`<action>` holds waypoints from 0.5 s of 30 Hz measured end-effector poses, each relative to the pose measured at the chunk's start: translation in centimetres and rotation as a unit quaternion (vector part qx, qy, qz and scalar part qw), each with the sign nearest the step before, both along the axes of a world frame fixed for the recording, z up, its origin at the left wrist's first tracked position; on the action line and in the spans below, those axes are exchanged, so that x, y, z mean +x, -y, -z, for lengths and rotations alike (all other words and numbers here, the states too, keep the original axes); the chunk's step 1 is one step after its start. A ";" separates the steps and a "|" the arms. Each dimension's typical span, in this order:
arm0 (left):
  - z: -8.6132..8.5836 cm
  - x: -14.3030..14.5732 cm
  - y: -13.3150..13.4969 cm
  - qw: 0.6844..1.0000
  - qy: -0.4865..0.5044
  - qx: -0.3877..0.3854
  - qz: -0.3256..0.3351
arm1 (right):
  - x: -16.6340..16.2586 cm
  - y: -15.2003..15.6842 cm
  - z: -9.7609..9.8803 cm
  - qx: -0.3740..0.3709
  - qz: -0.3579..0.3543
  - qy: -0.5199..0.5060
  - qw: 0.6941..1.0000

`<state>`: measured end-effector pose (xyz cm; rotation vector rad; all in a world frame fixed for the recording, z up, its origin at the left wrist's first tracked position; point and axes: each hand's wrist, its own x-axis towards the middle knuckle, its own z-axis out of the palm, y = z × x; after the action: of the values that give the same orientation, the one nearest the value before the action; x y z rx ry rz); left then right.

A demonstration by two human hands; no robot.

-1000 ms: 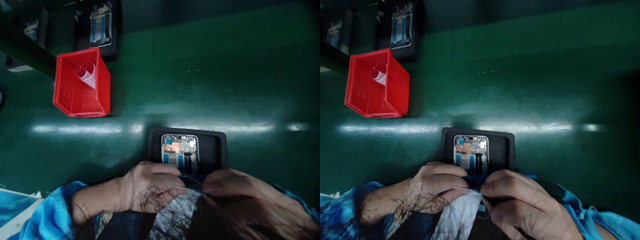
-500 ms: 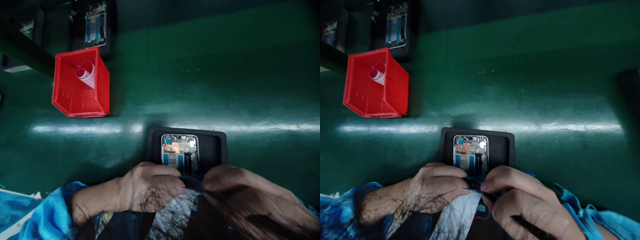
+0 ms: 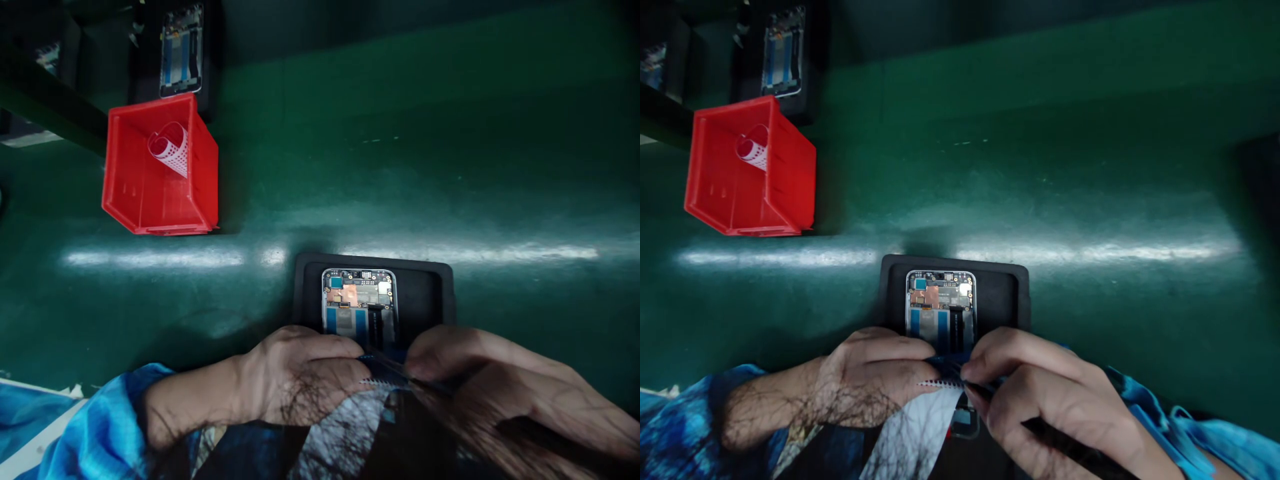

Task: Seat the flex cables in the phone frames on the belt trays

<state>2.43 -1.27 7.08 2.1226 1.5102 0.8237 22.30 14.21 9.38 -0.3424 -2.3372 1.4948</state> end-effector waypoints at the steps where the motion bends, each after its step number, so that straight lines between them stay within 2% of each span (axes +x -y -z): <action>1: 0.0 0.0 0.0 1.000 0.007 0.000 -0.004 | 0.0 0.1 -0.1 -0.002 0.012 0.003 1.000; 6: 0.1 0.2 -0.1 0.998 0.040 0.025 -0.050 | -0.4 1.5 -0.3 -0.005 0.040 0.006 0.999; 9: 0.2 0.2 0.1 0.997 0.037 0.042 -0.052 | -1.0 3.2 -0.4 -0.015 0.173 0.021 0.985; 11: 0.3 0.2 0.2 0.997 0.043 0.037 -0.043 | -1.2 3.8 -0.5 -0.022 0.224 0.024 0.974; 13: 0.4 0.1 0.3 0.998 0.044 0.027 -0.035 | -1.2 3.5 -0.4 -0.031 0.215 0.022 0.976; 15: 0.4 0.0 0.3 0.999 0.029 0.009 -0.013 | -1.0 2.6 -0.3 -0.036 0.133 0.014 0.990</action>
<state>2.46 -1.62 6.67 2.0773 1.5079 0.9039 21.32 11.66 9.63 -0.6694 -2.1604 1.4541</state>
